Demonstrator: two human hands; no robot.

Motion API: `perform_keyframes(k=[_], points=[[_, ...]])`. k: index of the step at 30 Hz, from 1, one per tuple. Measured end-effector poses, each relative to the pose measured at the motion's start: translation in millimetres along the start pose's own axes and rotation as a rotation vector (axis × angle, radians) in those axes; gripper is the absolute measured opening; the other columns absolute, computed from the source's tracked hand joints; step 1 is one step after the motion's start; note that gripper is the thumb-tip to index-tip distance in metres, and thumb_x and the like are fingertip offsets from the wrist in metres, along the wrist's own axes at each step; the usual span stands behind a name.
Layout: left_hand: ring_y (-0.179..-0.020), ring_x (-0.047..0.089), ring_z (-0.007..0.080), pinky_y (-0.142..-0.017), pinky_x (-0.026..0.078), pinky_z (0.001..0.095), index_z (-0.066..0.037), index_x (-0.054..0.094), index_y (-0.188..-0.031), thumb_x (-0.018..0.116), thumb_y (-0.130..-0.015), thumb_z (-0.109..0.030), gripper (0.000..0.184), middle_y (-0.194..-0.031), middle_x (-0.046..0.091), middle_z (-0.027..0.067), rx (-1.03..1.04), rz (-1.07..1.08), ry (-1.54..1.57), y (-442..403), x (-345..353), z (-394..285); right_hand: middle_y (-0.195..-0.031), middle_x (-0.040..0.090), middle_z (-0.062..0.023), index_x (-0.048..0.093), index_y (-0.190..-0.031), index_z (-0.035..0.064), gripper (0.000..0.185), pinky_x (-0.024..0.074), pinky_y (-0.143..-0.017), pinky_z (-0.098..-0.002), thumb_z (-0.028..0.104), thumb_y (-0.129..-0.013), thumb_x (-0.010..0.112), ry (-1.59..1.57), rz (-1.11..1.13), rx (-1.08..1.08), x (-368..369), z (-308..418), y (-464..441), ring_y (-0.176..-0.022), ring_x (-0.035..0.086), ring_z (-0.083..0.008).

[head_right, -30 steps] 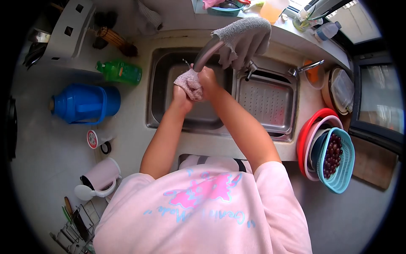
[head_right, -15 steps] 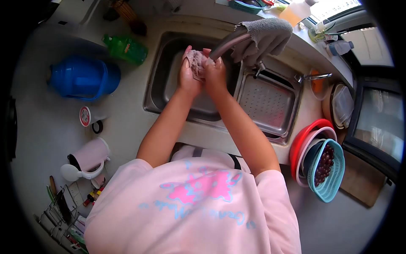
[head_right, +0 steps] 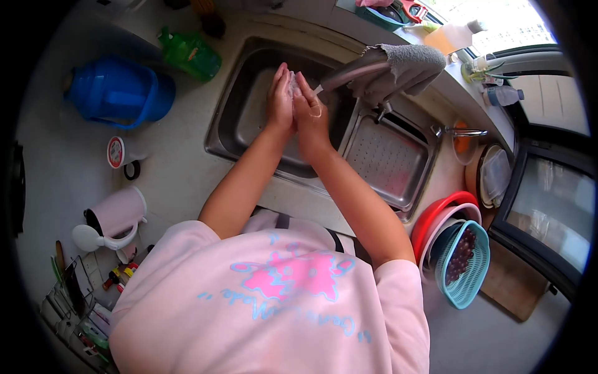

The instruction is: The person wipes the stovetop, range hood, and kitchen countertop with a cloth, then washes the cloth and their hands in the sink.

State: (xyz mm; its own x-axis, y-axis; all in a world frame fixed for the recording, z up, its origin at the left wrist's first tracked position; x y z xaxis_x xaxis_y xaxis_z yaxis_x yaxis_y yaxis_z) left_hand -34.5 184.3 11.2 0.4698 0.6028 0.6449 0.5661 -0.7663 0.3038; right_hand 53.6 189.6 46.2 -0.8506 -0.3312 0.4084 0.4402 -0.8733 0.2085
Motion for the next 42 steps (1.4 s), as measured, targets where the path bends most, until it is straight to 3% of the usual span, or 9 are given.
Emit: perform_keyframes(k=[6, 10, 17, 21, 24, 30, 35, 39, 42], points=[[-0.123, 0.053, 0.0177, -0.105, 0.040, 0.0291, -0.004, 0.041, -0.149, 0.056, -0.102, -0.020, 0.052, -0.137, 0.054, 0.0124, -0.034, 0.029, -0.192, 40.8, 18.4, 2.6, -0.117, 0.066, -0.0128, 0.048, -0.144, -0.0012, 0.044, 0.0509, -0.090, -0.0296, 0.006, -0.100, 0.048, 0.111, -0.022, -0.056, -25.1, -0.5, -28.5, -0.101, 0.063, -0.0169], [-0.115, 0.054, 0.0161, -0.099, 0.044, 0.0289, -0.006, 0.046, -0.145, 0.059, -0.101, -0.021, 0.049, -0.131, 0.056, 0.0094, -0.089, -0.010, -0.138, 17.1, 5.3, -5.8, -0.140, 0.057, -0.0128, 0.043, -0.149, 0.0012, 0.045, 0.0387, -0.106, -0.0270, 0.013, -0.106, 0.041, 0.114, -0.176, 0.033, 4.2, -17.9, 15.2, -0.126, 0.053, -0.0166], [-0.106, 0.060, 0.0134, -0.090, 0.048, 0.0265, -0.008, 0.058, -0.130, 0.056, -0.102, -0.024, 0.032, -0.119, 0.062, 0.0045, -0.127, -0.012, -0.171, 34.7, 8.3, 24.4, -0.114, 0.065, -0.0094, 0.053, -0.135, -0.0039, 0.038, 0.0498, -0.088, -0.0275, 0.014, -0.102, 0.054, -0.081, -0.122, 0.105, -37.9, -16.3, -49.7, -0.098, 0.063, -0.0149], [-0.093, 0.067, 0.0216, -0.074, 0.057, 0.0342, -0.001, 0.051, -0.127, 0.049, -0.105, -0.028, 0.035, -0.113, 0.064, 0.0102, -0.272, -0.153, -0.022, -1.6, -17.4, 26.7, -0.116, 0.066, -0.0099, 0.058, -0.128, -0.0031, 0.034, 0.0488, -0.094, -0.0305, 0.007, -0.096, 0.057, -0.234, 0.007, 0.109, -14.0, -11.1, -14.2, -0.103, 0.064, -0.0177], [-0.100, 0.067, 0.0254, -0.083, 0.058, 0.0408, -0.005, 0.051, -0.122, 0.048, -0.105, -0.033, 0.032, -0.108, 0.066, 0.0133, -0.361, -0.108, 0.160, -49.3, -65.8, 81.4, -0.132, 0.060, -0.0120, 0.045, -0.143, -0.0013, 0.050, 0.0423, -0.105, -0.0331, 0.010, -0.096, 0.057, -0.241, 0.078, 0.155, -39.2, -13.0, -16.3, -0.120, 0.057, -0.0204], [-0.109, 0.066, 0.0300, -0.096, 0.053, 0.0486, -0.009, 0.058, -0.118, 0.057, -0.102, -0.034, 0.030, -0.121, 0.066, 0.0163, -0.410, -0.181, 0.399, -14.9, -18.4, 32.6, -0.130, 0.061, -0.0103, 0.047, -0.143, 0.0000, 0.053, 0.0398, -0.104, -0.0273, 0.002, -0.090, 0.054, -0.173, -0.283, 0.163, -62.8, -11.8, -0.4, -0.120, 0.057, -0.0178], [-0.089, 0.063, 0.0144, -0.074, 0.053, 0.0263, -0.008, 0.058, -0.118, 0.066, -0.094, -0.009, 0.025, -0.095, 0.062, 0.0047, -0.206, 0.055, 0.092, 5.0, 8.8, 39.1, -0.124, 0.064, -0.0088, 0.054, -0.138, 0.0013, 0.048, 0.0451, -0.095, -0.0263, 0.001, -0.091, 0.050, 0.164, -0.294, 0.045, -44.7, -19.8, 12.8, -0.114, 0.059, -0.0149], [-0.082, 0.063, 0.0162, -0.069, 0.054, 0.0288, -0.006, 0.058, -0.121, 0.069, -0.088, 0.001, 0.035, -0.099, 0.062, 0.0061, 0.008, 0.086, -0.114, 15.1, 30.1, 20.8, -0.125, 0.065, -0.0120, 0.055, -0.134, -0.0031, 0.045, 0.0446, -0.100, -0.0255, -0.002, -0.089, 0.047, -0.044, -0.188, 0.107, -31.4, -5.3, 14.4, -0.117, 0.060, -0.0173], [-0.078, 0.063, 0.0182, -0.068, 0.055, 0.0312, -0.002, 0.055, -0.127, 0.067, -0.084, 0.010, 0.046, -0.103, 0.062, 0.0119, -0.137, -0.044, -0.040, -5.2, 19.8, 10.1, -0.130, 0.063, -0.0135, 0.052, -0.134, -0.0023, 0.044, 0.0456, -0.102, -0.0304, 0.001, -0.090, 0.051, -0.287, -0.183, 0.142, -32.4, -3.9, 33.2, -0.116, 0.062, -0.0228]])
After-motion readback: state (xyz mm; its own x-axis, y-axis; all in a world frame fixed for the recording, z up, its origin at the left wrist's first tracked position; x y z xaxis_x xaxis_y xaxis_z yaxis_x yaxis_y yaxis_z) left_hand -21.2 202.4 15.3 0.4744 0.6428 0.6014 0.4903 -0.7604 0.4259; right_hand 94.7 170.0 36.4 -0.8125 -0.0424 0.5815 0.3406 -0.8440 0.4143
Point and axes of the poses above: each hand's wrist, its own y-axis away from the middle knuckle, its own x-axis out of the palm, z = x × y, the point moved 8 cm from there along -y, towards the middle knuckle
